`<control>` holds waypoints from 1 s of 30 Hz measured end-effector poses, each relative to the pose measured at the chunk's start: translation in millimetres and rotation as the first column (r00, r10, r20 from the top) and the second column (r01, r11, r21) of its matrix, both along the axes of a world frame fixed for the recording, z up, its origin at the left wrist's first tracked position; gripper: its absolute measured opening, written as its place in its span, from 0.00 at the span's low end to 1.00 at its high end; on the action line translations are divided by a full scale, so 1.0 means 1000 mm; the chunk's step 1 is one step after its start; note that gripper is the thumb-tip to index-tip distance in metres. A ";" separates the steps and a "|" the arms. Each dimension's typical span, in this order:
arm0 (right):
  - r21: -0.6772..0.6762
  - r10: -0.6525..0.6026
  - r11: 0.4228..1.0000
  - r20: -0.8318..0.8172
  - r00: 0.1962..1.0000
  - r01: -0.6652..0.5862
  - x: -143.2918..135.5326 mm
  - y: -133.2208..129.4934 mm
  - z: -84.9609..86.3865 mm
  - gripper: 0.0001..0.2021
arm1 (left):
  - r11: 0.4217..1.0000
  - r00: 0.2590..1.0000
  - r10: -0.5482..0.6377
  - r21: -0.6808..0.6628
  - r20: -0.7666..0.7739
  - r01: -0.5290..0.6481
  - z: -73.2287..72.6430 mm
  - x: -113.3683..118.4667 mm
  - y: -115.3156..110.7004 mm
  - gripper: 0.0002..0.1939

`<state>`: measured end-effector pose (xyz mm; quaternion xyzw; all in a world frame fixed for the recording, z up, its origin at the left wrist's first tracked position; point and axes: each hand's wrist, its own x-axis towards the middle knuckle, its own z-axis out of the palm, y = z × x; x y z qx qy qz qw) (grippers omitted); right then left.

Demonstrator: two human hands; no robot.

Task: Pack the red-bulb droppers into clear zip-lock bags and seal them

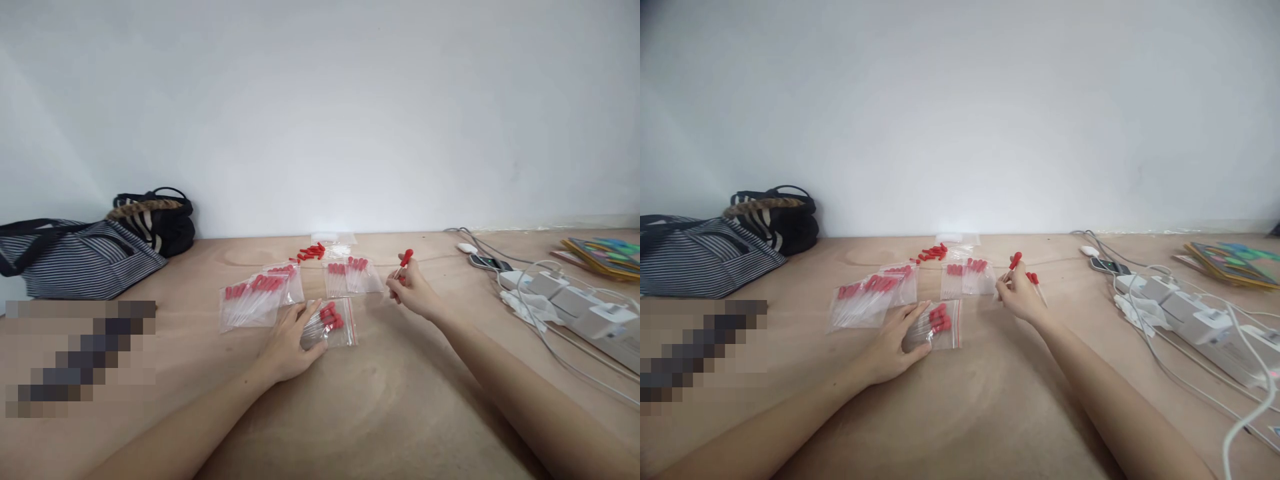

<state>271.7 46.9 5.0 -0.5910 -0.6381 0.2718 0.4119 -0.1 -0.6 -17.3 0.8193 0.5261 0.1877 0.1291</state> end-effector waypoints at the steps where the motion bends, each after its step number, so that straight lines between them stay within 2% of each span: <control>1: 0.038 0.051 0.998 -0.154 0.987 -0.045 -0.005 -0.006 -0.001 0.18 | 1.000 1.000 -0.001 0.001 0.002 0.001 0.000 0.000 0.000 0.35; 3: 0.056 0.103 0.995 -0.384 0.917 -0.088 -0.017 -0.016 -0.007 0.22 | 1.000 1.000 -0.005 0.006 0.008 0.005 -0.001 0.000 0.000 0.35; 5: -0.013 0.122 0.988 -0.555 0.823 -0.154 -0.030 -0.023 -0.014 0.20 | 1.000 1.000 -0.007 0.013 0.014 0.007 -0.002 0.000 0.001 0.35; 7: -0.087 0.104 0.973 -0.664 0.740 -0.214 -0.043 -0.028 -0.021 0.17 | 1.000 1.000 -0.011 0.025 0.017 0.010 -0.003 -0.001 0.001 0.36; 9: -0.141 0.090 0.952 -0.717 0.691 -0.271 -0.051 -0.031 -0.024 0.15 | 0.999 1.000 -0.022 0.041 0.020 0.021 -0.002 0.000 0.000 0.36; 11: -0.162 0.101 0.938 -0.718 0.689 -0.306 -0.054 -0.031 -0.026 0.14 | 0.999 0.999 -0.027 0.040 0.019 0.027 -0.001 0.000 0.000 0.35; 14: -0.152 0.113 0.947 -0.666 0.738 -0.282 -0.051 -0.028 -0.028 0.18 | 1.000 1.000 -0.015 0.018 0.010 0.015 0.001 0.001 -0.001 0.35; 17: -0.142 0.077 0.969 -0.603 0.794 -0.202 -0.038 -0.021 -0.032 0.17 | 1.000 1.000 -0.008 0.011 0.017 0.008 0.002 0.001 -0.001 0.35; 20: -0.100 -0.001 0.993 -0.522 0.853 -0.060 -0.019 -0.008 -0.037 0.18 | 1.000 1.000 -0.004 0.010 0.024 0.004 0.002 0.001 -0.001 0.35; 25: -0.067 -0.096 0.995 -0.576 0.812 0.070 0.007 0.007 -0.041 0.18 | 1.000 0.999 -0.019 0.021 0.031 0.019 0.002 0.000 -0.001 0.34; 30: -0.105 -0.061 0.994 -0.637 0.769 -0.008 -0.004 0.002 -0.042 0.16 | 1.000 1.000 -0.008 0.008 0.026 0.008 0.002 0.001 -0.001 0.34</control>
